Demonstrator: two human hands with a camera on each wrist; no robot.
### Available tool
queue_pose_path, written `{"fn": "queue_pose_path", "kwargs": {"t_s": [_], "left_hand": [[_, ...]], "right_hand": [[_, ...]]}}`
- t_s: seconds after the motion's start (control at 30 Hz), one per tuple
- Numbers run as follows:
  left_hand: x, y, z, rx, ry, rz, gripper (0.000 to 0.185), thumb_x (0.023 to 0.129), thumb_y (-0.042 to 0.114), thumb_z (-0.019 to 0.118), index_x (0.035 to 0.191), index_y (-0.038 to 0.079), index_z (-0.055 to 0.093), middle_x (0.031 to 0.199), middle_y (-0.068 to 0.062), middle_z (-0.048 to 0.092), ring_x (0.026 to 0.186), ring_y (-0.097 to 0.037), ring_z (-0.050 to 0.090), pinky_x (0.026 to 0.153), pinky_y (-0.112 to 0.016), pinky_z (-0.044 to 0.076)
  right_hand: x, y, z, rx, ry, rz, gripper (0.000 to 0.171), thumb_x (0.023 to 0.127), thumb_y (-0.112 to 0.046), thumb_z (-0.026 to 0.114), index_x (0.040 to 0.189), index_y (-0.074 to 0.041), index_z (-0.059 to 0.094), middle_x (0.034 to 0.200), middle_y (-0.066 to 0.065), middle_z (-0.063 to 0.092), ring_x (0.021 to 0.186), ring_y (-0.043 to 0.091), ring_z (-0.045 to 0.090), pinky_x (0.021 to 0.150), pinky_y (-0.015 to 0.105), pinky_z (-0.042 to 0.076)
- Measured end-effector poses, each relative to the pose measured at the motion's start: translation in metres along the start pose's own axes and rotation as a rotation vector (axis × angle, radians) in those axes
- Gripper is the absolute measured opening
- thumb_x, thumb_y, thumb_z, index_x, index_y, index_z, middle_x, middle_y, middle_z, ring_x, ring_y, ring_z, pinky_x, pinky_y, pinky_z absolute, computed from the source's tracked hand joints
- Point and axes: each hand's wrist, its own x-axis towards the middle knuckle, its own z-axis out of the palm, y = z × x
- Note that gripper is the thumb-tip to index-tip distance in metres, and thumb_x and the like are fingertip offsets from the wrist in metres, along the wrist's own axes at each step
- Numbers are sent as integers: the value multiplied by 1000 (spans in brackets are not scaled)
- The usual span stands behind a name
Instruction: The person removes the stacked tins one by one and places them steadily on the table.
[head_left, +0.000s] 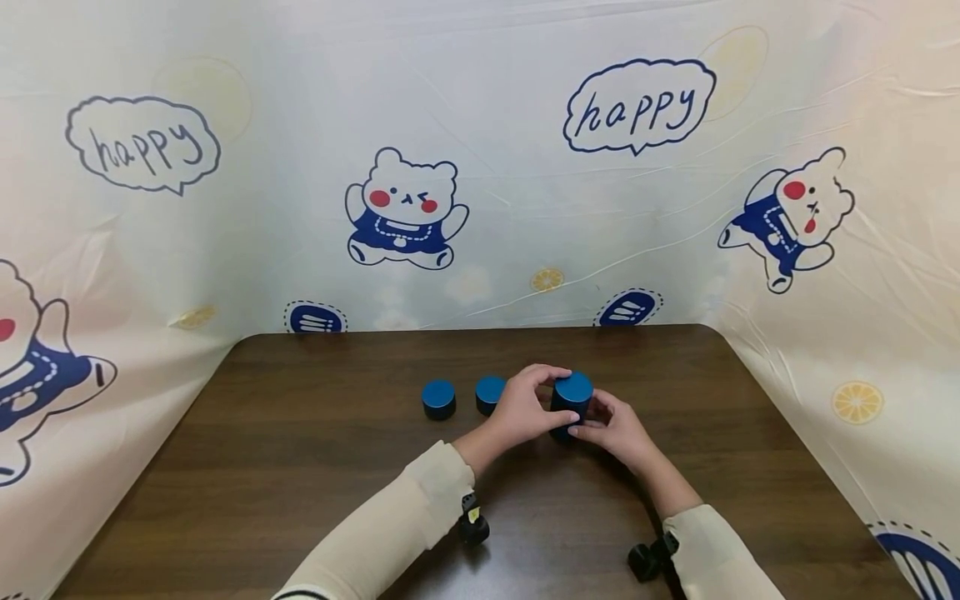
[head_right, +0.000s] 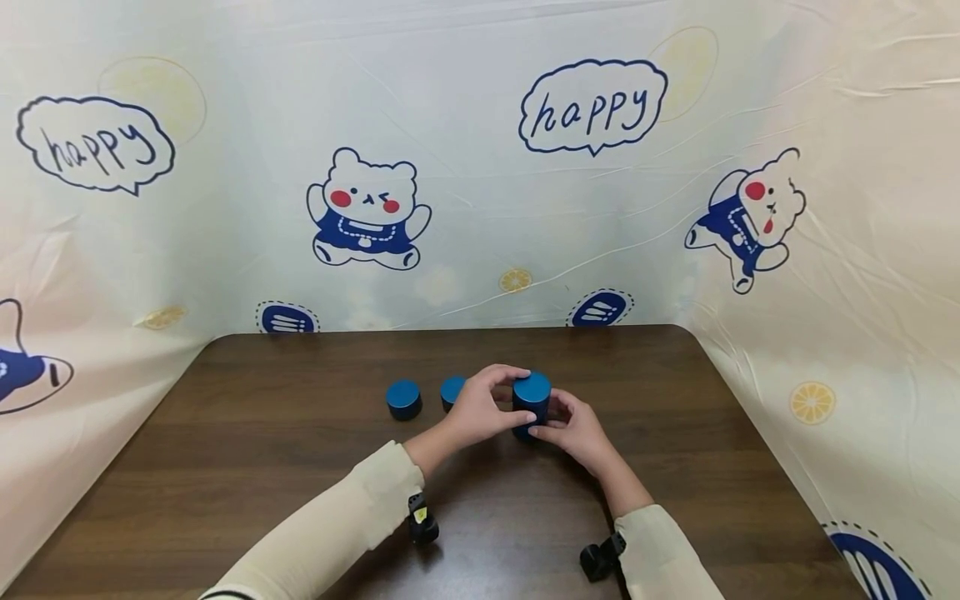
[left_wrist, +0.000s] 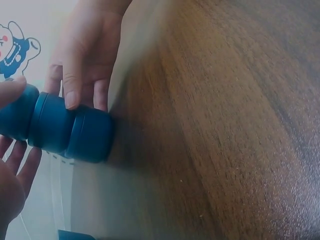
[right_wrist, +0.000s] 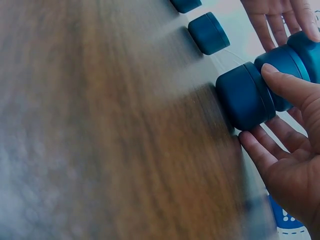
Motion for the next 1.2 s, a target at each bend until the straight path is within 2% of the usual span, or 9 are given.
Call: {"fn": "queue_pose_path", "kwargs": {"t_s": [0.6, 1.2], "left_hand": [[-6, -1, -4, -41, 11, -8, 52, 77, 16, 85, 124, 12, 64, 122, -3, 61, 103, -14, 62, 84, -21, 53], [-15, -5, -13, -83, 15, -17, 51, 78, 18, 85, 125, 14, 64, 124, -1, 60, 106, -14, 61, 86, -23, 53]], "right_hand": [[1, -2, 2, -5, 8, -6, 60, 80, -9, 81, 133, -3, 53, 125, 18, 59, 113, 34, 57, 93, 37, 52], [-1, -3, 3, -14, 8, 11, 59, 82, -10, 79, 134, -4, 53, 128, 18, 59, 116, 34, 57, 95, 38, 50]]}}
